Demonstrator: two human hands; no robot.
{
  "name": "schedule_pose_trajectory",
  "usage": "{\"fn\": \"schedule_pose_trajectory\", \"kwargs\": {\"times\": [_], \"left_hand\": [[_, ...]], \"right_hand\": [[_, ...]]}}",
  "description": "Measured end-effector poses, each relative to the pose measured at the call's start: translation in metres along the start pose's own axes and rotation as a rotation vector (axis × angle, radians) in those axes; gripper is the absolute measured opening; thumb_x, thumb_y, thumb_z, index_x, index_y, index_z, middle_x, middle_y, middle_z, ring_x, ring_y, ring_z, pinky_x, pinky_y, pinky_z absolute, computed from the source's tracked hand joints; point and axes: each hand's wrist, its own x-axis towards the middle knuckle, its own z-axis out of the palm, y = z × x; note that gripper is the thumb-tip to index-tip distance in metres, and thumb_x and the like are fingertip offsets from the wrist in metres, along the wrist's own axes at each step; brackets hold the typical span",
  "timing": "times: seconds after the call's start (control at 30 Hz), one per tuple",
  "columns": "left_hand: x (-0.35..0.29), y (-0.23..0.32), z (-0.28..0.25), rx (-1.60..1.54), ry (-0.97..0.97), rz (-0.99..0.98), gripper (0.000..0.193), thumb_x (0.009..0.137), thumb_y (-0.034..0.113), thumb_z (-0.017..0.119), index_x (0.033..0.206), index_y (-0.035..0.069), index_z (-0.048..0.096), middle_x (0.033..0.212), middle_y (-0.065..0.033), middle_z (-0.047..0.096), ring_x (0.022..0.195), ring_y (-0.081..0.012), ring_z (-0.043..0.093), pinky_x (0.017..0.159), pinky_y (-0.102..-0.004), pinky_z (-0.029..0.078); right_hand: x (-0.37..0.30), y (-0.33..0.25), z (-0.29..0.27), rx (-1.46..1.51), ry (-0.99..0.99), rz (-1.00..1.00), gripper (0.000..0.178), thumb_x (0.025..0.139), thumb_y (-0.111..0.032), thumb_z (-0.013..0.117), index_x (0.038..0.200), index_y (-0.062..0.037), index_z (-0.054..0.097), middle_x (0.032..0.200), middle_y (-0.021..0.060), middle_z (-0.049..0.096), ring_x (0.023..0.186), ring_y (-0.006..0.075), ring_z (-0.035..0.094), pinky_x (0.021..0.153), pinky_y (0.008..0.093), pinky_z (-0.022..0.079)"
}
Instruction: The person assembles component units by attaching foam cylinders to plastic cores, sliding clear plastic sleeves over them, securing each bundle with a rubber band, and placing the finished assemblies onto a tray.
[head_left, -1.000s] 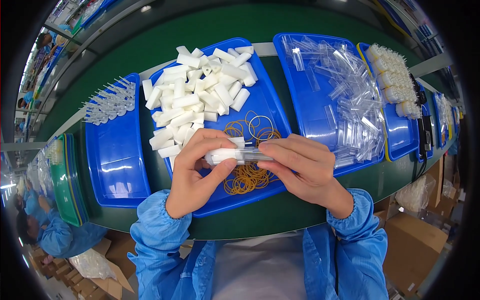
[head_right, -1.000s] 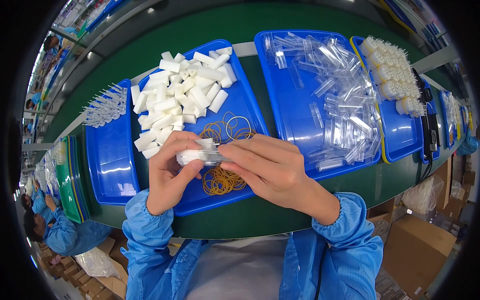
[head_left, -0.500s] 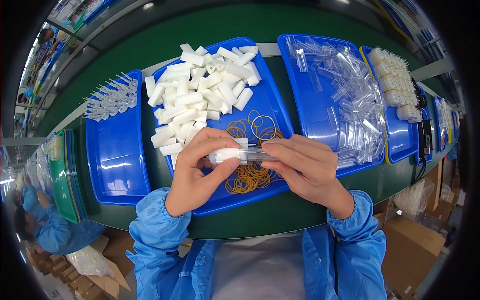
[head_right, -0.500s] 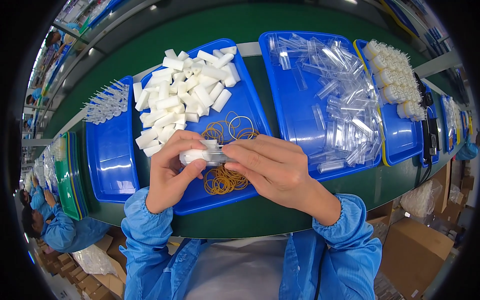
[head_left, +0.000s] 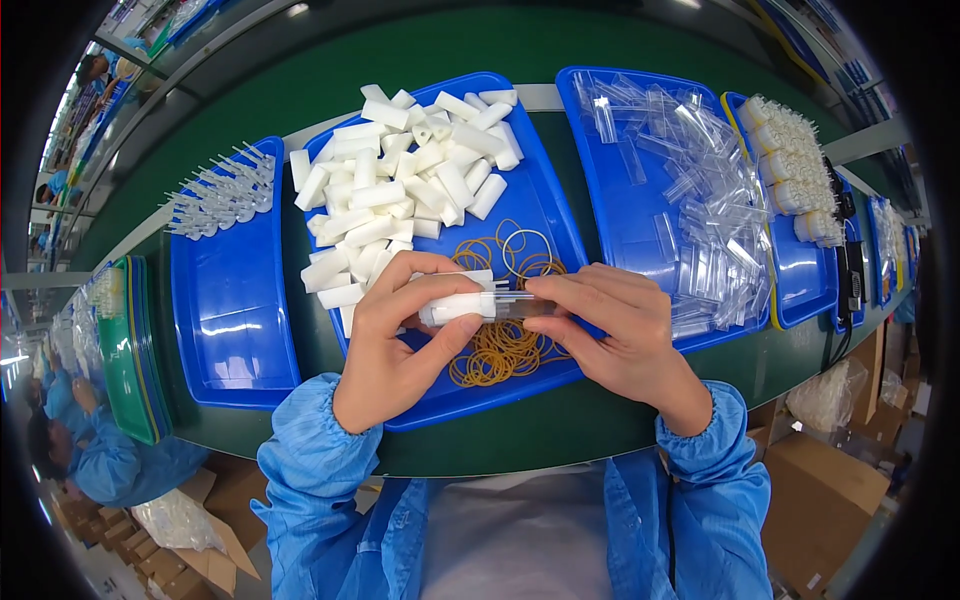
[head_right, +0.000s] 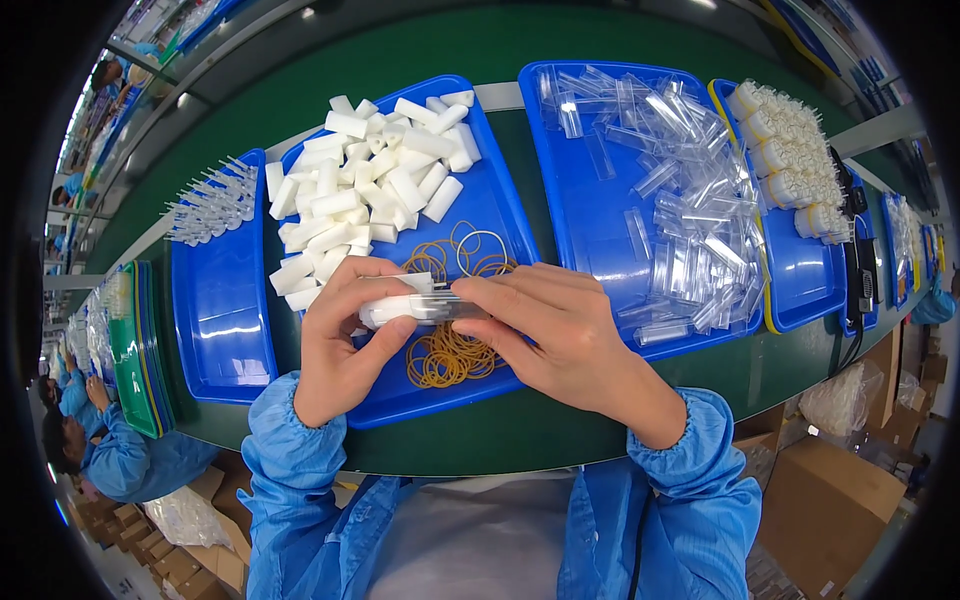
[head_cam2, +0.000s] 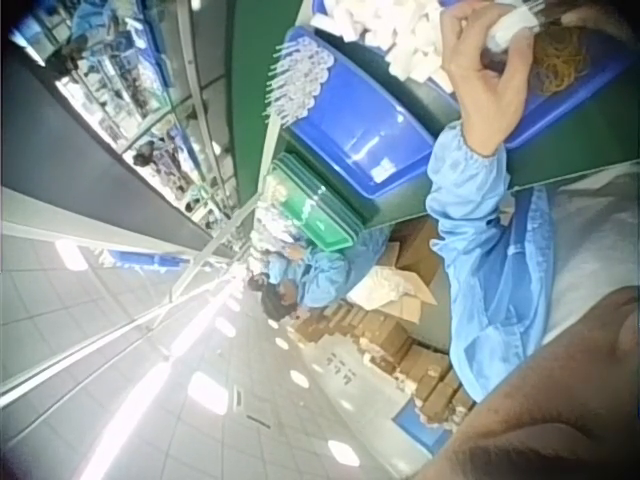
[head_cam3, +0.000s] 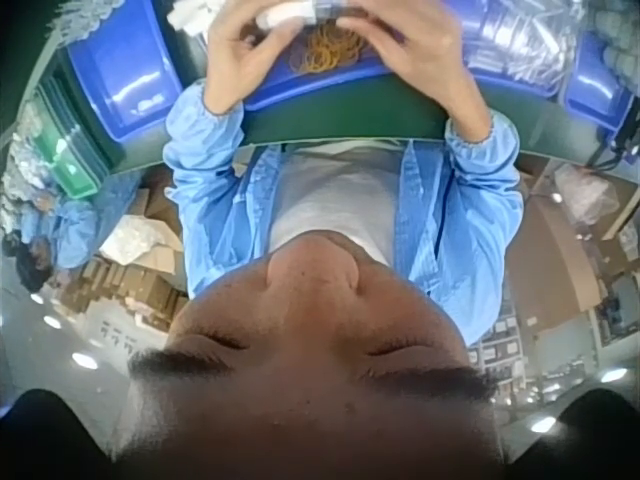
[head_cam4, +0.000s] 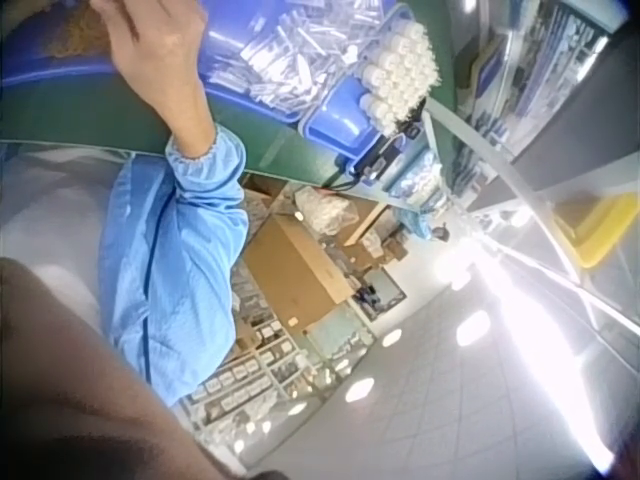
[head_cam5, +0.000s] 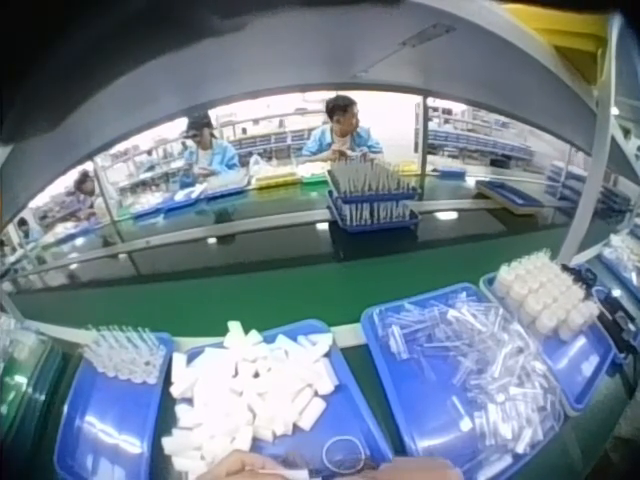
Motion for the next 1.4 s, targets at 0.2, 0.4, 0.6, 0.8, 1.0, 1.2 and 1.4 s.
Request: {"fn": "schedule_pose_trajectory", "kwargs": {"times": [0.2,0.4,0.6,0.8,1.0,1.2,1.4], "left_hand": [[0.000,0.002,-0.001,-0.123,-0.014,-0.093,0.022,0.089,0.006,0.074,0.110,0.003,0.072,0.119,-0.0093,0.056,0.096,-0.0158,0.065,0.073,-0.0242,0.055],[0.000,0.000,-0.001,-0.022,0.001,0.006,0.022,0.088,0.006,0.074,0.110,0.003,0.072,0.119,-0.0095,0.056,0.097,-0.0166,0.065,0.074,-0.0242,0.056],[0.004,0.001,-0.011,0.079,-0.079,0.104,0.032,0.096,0.011,0.065,0.127,0.006,0.064,0.122,-0.0111,0.057,0.107,-0.0218,0.064,0.077,-0.0294,0.057],[0.003,-0.001,-0.014,-0.533,-0.123,-0.170,0.050,0.106,0.031,0.045,0.148,0.004,0.039,0.139,-0.0169,0.053,0.120,-0.0282,0.061,0.077,-0.0347,0.062],[0.000,-0.004,-0.005,-0.623,-0.198,-0.181,0.051,0.105,0.033,0.051,0.146,0.005,0.042,0.132,-0.0148,0.056,0.105,-0.0219,0.064,0.075,-0.0340,0.062],[-0.002,-0.008,0.005,-0.732,-0.260,-0.198,0.043,0.106,0.030,0.049,0.140,0.003,0.045,0.123,-0.0149,0.058,0.098,-0.0198,0.063,0.078,-0.0353,0.061],[0.000,-0.001,-0.003,-0.817,-0.211,-0.271,0.037,0.108,0.028,0.043,0.136,0.004,0.046,0.121,-0.0154,0.059,0.097,-0.0213,0.065,0.077,-0.0354,0.060]], "right_hand": [[-0.004,0.002,0.005,0.061,0.044,0.051,0.030,0.080,-0.006,0.080,0.108,0.0002,0.072,0.086,0.0132,0.073,0.067,0.0246,0.068,0.058,0.0319,0.052],[-0.003,0.003,0.008,0.084,0.053,0.050,0.030,0.080,-0.007,0.080,0.108,-0.0007,0.072,0.087,0.0128,0.074,0.069,0.0238,0.069,0.058,0.0308,0.051],[0.001,0.002,0.002,0.005,0.024,0.014,0.031,0.079,-0.007,0.081,0.109,-0.0014,0.073,0.092,0.0123,0.072,0.075,0.0227,0.070,0.060,0.0316,0.052],[-0.003,-0.001,-0.001,0.073,0.108,0.112,0.037,0.072,-0.011,0.086,0.107,-0.0056,0.077,0.092,0.0060,0.057,0.077,0.0153,0.055,0.061,0.0261,0.041],[-0.006,-0.009,0.004,0.098,0.068,0.095,0.038,0.072,-0.007,0.085,0.109,-0.0062,0.076,0.088,0.0050,0.052,0.074,0.0167,0.050,0.060,0.0294,0.041],[-0.011,-0.007,0.010,0.060,0.082,0.034,0.035,0.073,-0.011,0.084,0.106,-0.0047,0.075,0.085,0.0035,0.053,0.073,0.0174,0.047,0.064,0.0317,0.037],[0.007,-0.002,-0.016,-0.262,0.103,0.023,0.034,0.075,-0.023,0.083,0.101,-0.0058,0.072,0.087,0.0051,0.058,0.081,0.0230,0.052,0.072,0.0370,0.037]]}}
